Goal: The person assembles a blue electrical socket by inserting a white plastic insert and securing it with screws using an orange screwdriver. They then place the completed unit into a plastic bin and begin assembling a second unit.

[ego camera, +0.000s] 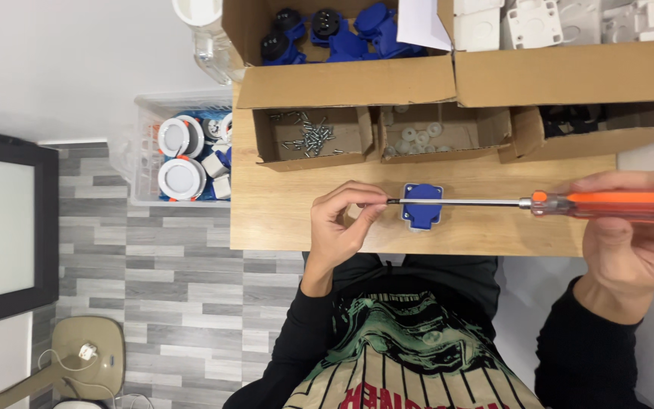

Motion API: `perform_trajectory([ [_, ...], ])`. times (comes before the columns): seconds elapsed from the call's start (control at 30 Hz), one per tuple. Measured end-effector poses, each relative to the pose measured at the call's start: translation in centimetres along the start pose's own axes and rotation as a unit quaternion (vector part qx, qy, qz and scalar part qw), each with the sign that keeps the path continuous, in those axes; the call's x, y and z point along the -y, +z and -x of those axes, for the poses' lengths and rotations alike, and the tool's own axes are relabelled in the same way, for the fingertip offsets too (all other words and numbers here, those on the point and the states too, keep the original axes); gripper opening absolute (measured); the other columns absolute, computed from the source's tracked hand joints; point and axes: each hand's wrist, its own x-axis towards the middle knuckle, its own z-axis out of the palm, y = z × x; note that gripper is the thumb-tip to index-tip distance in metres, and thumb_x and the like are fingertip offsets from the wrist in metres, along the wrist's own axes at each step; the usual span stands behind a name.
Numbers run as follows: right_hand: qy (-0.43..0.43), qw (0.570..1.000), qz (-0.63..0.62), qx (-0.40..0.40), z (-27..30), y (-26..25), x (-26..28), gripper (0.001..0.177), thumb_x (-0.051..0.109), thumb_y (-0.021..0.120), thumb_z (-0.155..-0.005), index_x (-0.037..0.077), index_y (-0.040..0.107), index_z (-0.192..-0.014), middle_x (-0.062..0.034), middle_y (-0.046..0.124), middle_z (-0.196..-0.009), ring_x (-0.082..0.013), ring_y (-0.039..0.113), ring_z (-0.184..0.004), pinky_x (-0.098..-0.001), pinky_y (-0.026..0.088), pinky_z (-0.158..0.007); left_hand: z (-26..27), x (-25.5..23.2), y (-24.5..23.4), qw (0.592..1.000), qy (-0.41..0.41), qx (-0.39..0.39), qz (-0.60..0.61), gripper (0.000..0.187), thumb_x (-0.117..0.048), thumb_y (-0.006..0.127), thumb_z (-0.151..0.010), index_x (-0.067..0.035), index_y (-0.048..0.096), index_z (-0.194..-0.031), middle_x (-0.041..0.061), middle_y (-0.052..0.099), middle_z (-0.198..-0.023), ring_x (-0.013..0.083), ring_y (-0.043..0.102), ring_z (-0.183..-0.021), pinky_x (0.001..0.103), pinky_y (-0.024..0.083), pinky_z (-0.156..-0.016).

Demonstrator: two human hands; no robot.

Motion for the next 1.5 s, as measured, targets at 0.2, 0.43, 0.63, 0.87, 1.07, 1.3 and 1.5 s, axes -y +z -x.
perform_trajectory([
  [0.2, 0.163, 0.986, -0.025, 0.023, 0.0, -3.3, 1.5, 0.059, 0.042, 0.05, -0.113, -0.014, 0.054, -0.13, -0.0295, 0.066, -0.115, -0.0442, 0.08, -0.107, -0.048, 0.081, -0.082, 0.3, 0.6, 1.1, 0.993, 0.056, 0.103, -0.023, 0.026, -0.026, 0.082, -0.1, -0.016, 0.074, -0.122, 0.003, 0.078, -0.127, 0.0204, 0.075, -0.119, 0.041, 0.056, -0.113],
  [0.43, 0.196, 0.979, 0.003, 0.056, -2.9, -3.4, 5.0, 0.056, 0.037, 0.047, -0.111, -0.016, 0.055, -0.13, -0.0355, 0.069, -0.116, -0.0463, 0.082, -0.098, -0.0516, 0.081, -0.084, -0.2, 0.9, 2.5, 0.983, 0.056, 0.158, -0.069, 0.041, -0.033, 0.056, -0.107, -0.012, 0.064, -0.14, 0.014, 0.061, -0.155, 0.0365, 0.057, -0.149, 0.06, 0.043, -0.133],
  [0.63, 0.171, 0.971, 0.088, 0.14, -6.2, -0.9, 7.3, 0.048, 0.025, 0.048, -0.104, -0.019, 0.061, -0.121, -0.0289, 0.074, -0.11, -0.0372, 0.085, -0.094, -0.0429, 0.078, -0.09, -0.4, 1.3, 2.4, 0.96, 0.036, 0.253, -0.119, 0.058, -0.017, 0.063, -0.096, -0.014, 0.053, -0.153, 0.015, 0.049, -0.169, 0.0408, 0.054, -0.157, 0.061, 0.043, -0.133],
  [0.87, 0.025, 0.989, 0.011, 0.142, -5.5, 0.3, 5.5, 0.065, 0.0, 0.049, -0.108, 0.01, 0.023, -0.167, -0.046, 0.06, -0.12, -0.0511, 0.078, -0.096, -0.0614, 0.076, -0.093, 0.1, 2.0, 2.6, 0.958, 0.054, 0.234, -0.156, 0.056, -0.027, 0.075, -0.098, -0.014, 0.056, -0.149, 0.012, 0.059, -0.16, 0.0365, 0.065, -0.143, 0.054, 0.05, -0.121],
  [1.07, -0.003, 0.985, 0.037, 0.166, -6.7, 0.8, 5.5, 0.062, 0.003, 0.056, -0.109, 0.011, 0.027, -0.163, -0.044, 0.065, -0.119, -0.0491, 0.08, -0.101, -0.0563, 0.076, -0.091, -0.1, 1.6, 2.6, 0.959, 0.058, 0.23, -0.157, 0.055, -0.026, 0.079, -0.096, -0.013, 0.059, -0.145, 0.011, 0.062, -0.155, 0.034, 0.068, -0.139, 0.051, 0.051, -0.118],
  [1.3, 0.095, 0.95, -0.021, 0.295, -9.1, 0.3, 7.7, 0.088, -0.008, 0.058, -0.102, 0.023, 0.02, -0.176, -0.0456, 0.058, -0.151, -0.0533, 0.074, -0.141, -0.0527, 0.078, -0.11, -0.3, 1.5, 2.5, 0.96, 0.061, 0.229, -0.149, 0.054, -0.026, 0.081, -0.096, -0.012, 0.059, -0.144, 0.012, 0.063, -0.153, 0.0342, 0.069, -0.138, 0.05, 0.051, -0.119],
  [1.5, 0.014, 0.952, 0.021, 0.305, -10.1, 0.6, 6.7, 0.091, -0.008, 0.081, -0.099, 0.016, 0.031, -0.17, -0.0298, 0.071, -0.135, -0.0325, 0.087, -0.123, -0.0341, 0.082, -0.106, -0.3, 1.5, 2.5, 0.961, 0.058, 0.227, -0.149, 0.061, -0.031, 0.083, -0.096, -0.01, 0.058, -0.147, 0.013, 0.065, -0.151, 0.0328, 0.069, -0.138, 0.049, 0.051, -0.121],
])
